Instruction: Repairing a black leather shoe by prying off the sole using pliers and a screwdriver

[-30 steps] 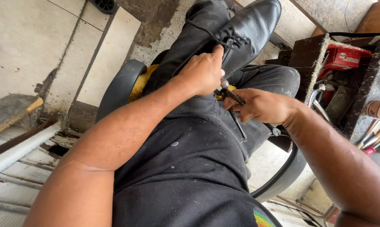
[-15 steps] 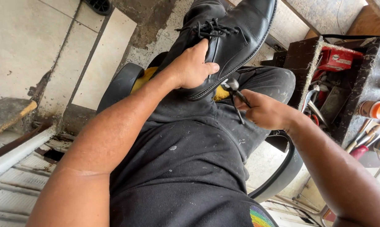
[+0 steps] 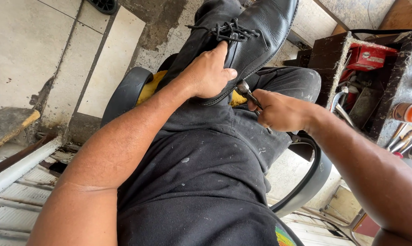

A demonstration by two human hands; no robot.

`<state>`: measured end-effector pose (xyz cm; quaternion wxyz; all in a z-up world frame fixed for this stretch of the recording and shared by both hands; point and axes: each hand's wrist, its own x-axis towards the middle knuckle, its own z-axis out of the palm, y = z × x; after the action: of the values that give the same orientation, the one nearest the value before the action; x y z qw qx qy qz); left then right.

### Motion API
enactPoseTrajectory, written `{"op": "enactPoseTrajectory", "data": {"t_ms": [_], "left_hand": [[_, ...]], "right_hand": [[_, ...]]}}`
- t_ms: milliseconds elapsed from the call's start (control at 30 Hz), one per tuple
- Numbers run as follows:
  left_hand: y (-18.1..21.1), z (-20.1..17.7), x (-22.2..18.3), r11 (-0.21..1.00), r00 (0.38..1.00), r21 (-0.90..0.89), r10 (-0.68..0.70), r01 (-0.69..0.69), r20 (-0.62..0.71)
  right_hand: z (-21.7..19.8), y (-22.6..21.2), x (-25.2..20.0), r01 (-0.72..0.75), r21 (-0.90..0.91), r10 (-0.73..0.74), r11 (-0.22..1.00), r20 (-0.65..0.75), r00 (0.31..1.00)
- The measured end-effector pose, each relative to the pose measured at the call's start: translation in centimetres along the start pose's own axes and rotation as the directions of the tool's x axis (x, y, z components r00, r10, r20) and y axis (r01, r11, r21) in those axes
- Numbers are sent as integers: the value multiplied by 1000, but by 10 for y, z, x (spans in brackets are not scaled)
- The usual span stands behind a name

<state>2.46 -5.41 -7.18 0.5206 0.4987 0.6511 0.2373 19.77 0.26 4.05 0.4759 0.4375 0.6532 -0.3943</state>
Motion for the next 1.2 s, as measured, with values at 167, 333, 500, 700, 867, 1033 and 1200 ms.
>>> {"op": "enactPoseTrajectory", "data": {"t_ms": [167,333,500,700,867,1033,1200], "left_hand": [[-15,5,7,994,995,13,104,-104,-4],[-20,11,12,993,991,25,114,-112,-70],[9,7,-8,995,980,49,97,-90,-174],[-11,0,0,984,965,-175,-30,-16,-260],[-39,-10,12,954,954,-297,-62,-29,-293],[-60,-15,29,748,961,-627,56,-220,-270],[-83,-15,39,555,937,-755,208,-349,-280]], "right_hand": [[31,13,28,75,104,-64,992,-109,992],[67,36,61,364,73,-283,929,-495,822],[52,28,28,260,25,-224,965,-432,874],[55,34,36,271,-56,-266,961,-459,848],[61,36,74,379,-117,-381,918,-530,758],[47,41,109,591,-239,-607,771,-558,566],[35,37,133,737,-365,-774,568,-543,327]]}}
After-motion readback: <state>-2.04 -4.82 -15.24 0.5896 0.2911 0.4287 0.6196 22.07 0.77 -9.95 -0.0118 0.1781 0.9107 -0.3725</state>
